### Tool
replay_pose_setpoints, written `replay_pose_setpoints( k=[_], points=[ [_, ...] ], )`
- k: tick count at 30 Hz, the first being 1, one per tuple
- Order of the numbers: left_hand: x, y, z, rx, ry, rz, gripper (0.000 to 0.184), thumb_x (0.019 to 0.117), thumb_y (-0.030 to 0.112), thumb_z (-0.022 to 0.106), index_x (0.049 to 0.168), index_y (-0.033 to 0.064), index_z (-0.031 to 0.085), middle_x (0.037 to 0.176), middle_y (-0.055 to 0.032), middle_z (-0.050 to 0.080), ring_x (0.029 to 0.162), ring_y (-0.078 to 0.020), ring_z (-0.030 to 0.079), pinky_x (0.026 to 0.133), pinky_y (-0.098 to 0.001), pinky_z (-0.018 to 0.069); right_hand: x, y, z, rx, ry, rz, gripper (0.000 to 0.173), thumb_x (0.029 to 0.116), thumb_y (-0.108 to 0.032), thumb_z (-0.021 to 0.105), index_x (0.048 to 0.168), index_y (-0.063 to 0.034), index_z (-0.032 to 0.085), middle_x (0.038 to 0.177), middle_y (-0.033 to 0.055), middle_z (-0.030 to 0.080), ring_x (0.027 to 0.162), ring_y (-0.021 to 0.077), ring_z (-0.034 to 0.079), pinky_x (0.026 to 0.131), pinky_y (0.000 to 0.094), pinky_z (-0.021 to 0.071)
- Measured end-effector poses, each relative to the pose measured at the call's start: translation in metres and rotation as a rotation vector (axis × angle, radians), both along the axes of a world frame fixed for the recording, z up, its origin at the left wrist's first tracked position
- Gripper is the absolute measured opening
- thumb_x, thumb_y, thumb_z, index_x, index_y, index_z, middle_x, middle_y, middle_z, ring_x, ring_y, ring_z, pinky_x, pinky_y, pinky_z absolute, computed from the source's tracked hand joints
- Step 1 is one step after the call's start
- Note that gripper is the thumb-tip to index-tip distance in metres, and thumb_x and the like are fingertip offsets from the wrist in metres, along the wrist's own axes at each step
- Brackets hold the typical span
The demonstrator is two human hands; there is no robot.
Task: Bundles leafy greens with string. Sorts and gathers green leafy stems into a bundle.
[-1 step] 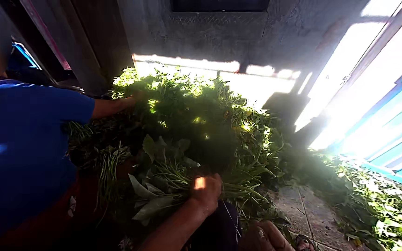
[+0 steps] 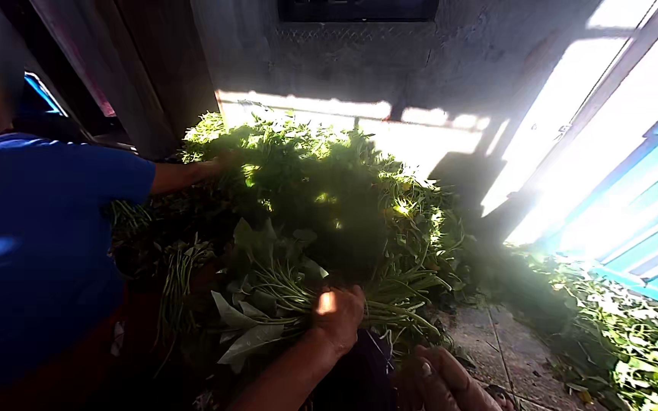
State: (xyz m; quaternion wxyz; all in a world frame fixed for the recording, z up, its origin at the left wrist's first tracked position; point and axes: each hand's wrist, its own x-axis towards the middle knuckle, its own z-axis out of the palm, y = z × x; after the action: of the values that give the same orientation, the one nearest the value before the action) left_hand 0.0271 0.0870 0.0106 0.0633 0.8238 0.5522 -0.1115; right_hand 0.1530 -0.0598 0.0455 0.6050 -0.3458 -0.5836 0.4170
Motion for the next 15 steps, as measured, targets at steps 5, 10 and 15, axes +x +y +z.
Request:
replay_pose_setpoints(
  k=[5, 10, 15],
  points=[
    [-0.012, -0.027, -0.021, 0.424, -0.039, -0.178, 0.027, 0.0857, 0.000, 0.066, 0.113, 0.0017, 0.067, 0.092, -0.0178, 0.072, 0.087, -0.0338, 0.072, 0.082, -0.0474, 0.0569, 0.034, 0.048, 0.114, -0.016, -0.029, -0.028, 0.030, 0.1076, -0.024, 0.044, 0.089, -0.0121, 0.064, 0.067, 0.0022, 0.058, 0.060, 0.0153, 0.062, 0.065, 0.0367, 0.0611],
    [-0.022, -0.064, -0.030, 0.842, -0.186, -0.346, 0.013, 0.0930, 0.009, 0.057, 0.090, 0.0090, 0.069, 0.066, -0.0064, 0.062, 0.060, -0.0237, 0.064, 0.060, -0.0377, 0.0536, 0.048, 0.112, 0.158, -0.440, 0.073, 0.013, 0.032, 0.1063, -0.021, 0.042, 0.080, -0.0130, 0.058, 0.065, -0.0006, 0.051, 0.056, 0.0103, 0.053, 0.061, 0.0340, 0.0577],
    [-0.029, -0.109, -0.006, 0.711, -0.242, -0.459, 0.022, 0.1018, 0.011, 0.046, 0.096, 0.0098, 0.068, 0.070, -0.0046, 0.062, 0.062, -0.0217, 0.061, 0.061, -0.0365, 0.0495, 0.055, 0.176, 0.131, -0.750, -0.096, 0.156, 0.036, 0.1082, -0.023, 0.036, 0.076, -0.0152, 0.049, 0.058, -0.0031, 0.045, 0.049, 0.0091, 0.048, 0.054, 0.0308, 0.0535]
  ],
)
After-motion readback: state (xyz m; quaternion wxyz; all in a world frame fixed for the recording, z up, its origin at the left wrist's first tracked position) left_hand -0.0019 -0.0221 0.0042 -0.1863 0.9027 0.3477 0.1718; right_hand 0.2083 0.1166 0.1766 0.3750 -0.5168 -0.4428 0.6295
